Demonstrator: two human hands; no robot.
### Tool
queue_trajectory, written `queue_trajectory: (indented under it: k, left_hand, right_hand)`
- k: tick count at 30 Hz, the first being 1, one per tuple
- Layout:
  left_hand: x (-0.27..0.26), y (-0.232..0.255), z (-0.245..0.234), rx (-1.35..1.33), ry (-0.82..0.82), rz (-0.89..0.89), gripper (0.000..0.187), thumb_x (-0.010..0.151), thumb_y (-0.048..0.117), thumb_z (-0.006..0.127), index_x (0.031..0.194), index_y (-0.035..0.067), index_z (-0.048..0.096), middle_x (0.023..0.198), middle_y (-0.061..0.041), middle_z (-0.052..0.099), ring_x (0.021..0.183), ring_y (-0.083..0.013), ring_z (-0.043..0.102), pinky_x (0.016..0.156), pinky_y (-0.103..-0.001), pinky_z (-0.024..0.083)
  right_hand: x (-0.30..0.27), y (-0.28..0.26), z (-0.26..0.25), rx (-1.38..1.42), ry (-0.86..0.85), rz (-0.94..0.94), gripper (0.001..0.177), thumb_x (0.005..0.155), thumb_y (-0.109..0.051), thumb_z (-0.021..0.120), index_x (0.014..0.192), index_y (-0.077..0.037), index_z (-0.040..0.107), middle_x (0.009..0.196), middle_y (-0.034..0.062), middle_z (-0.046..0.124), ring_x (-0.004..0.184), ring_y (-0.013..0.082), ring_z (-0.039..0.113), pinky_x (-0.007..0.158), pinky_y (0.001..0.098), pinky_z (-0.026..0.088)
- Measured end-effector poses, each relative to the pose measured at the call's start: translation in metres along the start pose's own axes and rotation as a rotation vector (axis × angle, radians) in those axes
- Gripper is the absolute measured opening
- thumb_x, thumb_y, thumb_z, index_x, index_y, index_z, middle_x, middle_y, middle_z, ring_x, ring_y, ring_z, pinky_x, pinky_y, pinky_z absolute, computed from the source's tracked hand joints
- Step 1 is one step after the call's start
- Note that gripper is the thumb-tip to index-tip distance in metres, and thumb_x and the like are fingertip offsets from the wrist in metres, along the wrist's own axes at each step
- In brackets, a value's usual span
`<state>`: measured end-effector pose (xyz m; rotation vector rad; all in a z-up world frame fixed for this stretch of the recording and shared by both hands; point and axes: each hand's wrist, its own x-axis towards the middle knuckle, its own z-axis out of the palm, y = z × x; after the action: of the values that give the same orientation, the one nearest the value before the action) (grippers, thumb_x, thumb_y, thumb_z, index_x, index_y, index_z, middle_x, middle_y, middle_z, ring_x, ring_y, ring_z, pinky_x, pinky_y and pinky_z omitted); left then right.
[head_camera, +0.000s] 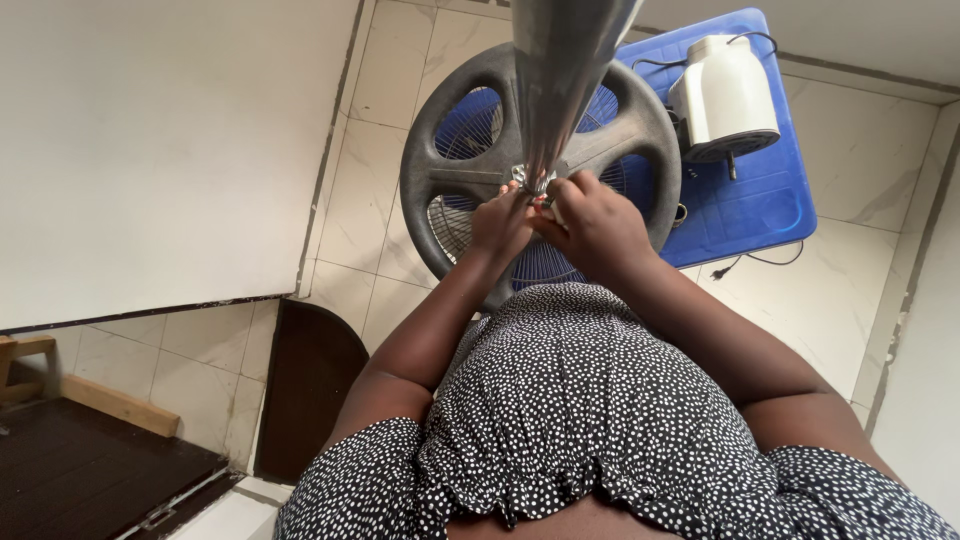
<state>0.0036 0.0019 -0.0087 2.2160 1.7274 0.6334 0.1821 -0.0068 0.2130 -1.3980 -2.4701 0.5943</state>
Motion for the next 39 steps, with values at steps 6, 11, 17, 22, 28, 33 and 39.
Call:
queue_trajectory:
  k: [6,11,17,22,28,33,39]
  left_hand:
    - [0.000,-0.016,0.015,0.134,0.086,0.141,0.035,0.114,0.032,0.044,0.112,-0.001,0.056,0.101,-0.028,0.071,0.082,-0.0334,0.077,0.055,-0.038,0.063]
    - [-0.001,0.000,-0.007,-0.115,-0.057,-0.112,0.038,0.110,0.036,0.039,0.112,0.004,0.060,0.089,-0.021,0.072,0.077,-0.0357,0.076,0.062,-0.045,0.062]
    - [-0.004,0.004,-0.017,-0.153,-0.045,-0.122,0.035,0.108,0.039,0.042,0.107,0.010,0.062,0.087,-0.016,0.073,0.078,-0.0366,0.074,0.066,-0.048,0.061]
    - [0.000,-0.003,0.000,-0.010,-0.197,-0.145,0.034,0.107,0.042,0.047,0.113,0.010,0.054,0.085,-0.015,0.072,0.068,-0.0329,0.075,0.055,-0.044,0.062]
    - [-0.008,-0.010,0.016,0.031,0.060,0.037,0.037,0.103,0.019,0.052,0.139,0.021,0.041,0.108,-0.028,0.071,0.076,-0.0394,0.075,0.056,-0.045,0.063]
    - [-0.010,-0.016,0.022,0.029,0.066,0.043,0.051,0.101,0.011,0.055,0.146,0.027,0.036,0.117,-0.033,0.068,0.083,-0.0438,0.074,0.060,-0.048,0.063]
    - [-0.010,-0.007,0.012,0.013,0.091,0.039,0.052,0.099,0.012,0.059,0.145,0.025,0.039,0.118,-0.032,0.068,0.090,-0.0449,0.074,0.066,-0.050,0.063]
  right_hand:
    - [-0.012,-0.012,0.004,0.063,0.067,-0.320,0.035,0.096,-0.014,0.061,0.128,0.000,0.059,0.125,0.0180,0.066,0.101,0.0312,0.072,0.084,0.0433,0.060]
    - [-0.012,-0.013,0.004,0.099,-0.028,-0.293,0.035,0.092,-0.020,0.066,0.122,-0.002,0.060,0.120,0.0173,0.069,0.091,0.0348,0.073,0.071,0.0445,0.060]
    - [-0.013,-0.011,0.016,0.064,-0.013,-0.293,0.037,0.093,-0.025,0.068,0.120,-0.001,0.058,0.121,0.0197,0.069,0.084,0.0347,0.074,0.070,0.0450,0.060]
    - [-0.009,-0.004,0.020,0.058,0.094,-0.184,0.042,0.096,-0.036,0.071,0.115,0.000,0.060,0.108,0.0200,0.071,0.081,0.0329,0.074,0.066,0.0429,0.061]
    - [-0.008,0.004,0.019,-0.097,0.232,-0.119,0.045,0.090,-0.048,0.077,0.090,-0.006,0.061,0.078,0.0126,0.070,0.059,0.0268,0.070,0.052,0.0390,0.056]
    - [-0.011,0.003,0.021,-0.141,0.240,-0.100,0.048,0.088,-0.052,0.078,0.086,-0.007,0.061,0.072,0.0106,0.069,0.054,0.0239,0.068,0.047,0.0366,0.053]
    - [-0.012,0.001,0.015,-0.140,0.305,-0.106,0.043,0.089,-0.048,0.078,0.081,-0.009,0.061,0.065,0.0080,0.066,0.050,0.0237,0.065,0.049,0.0385,0.052]
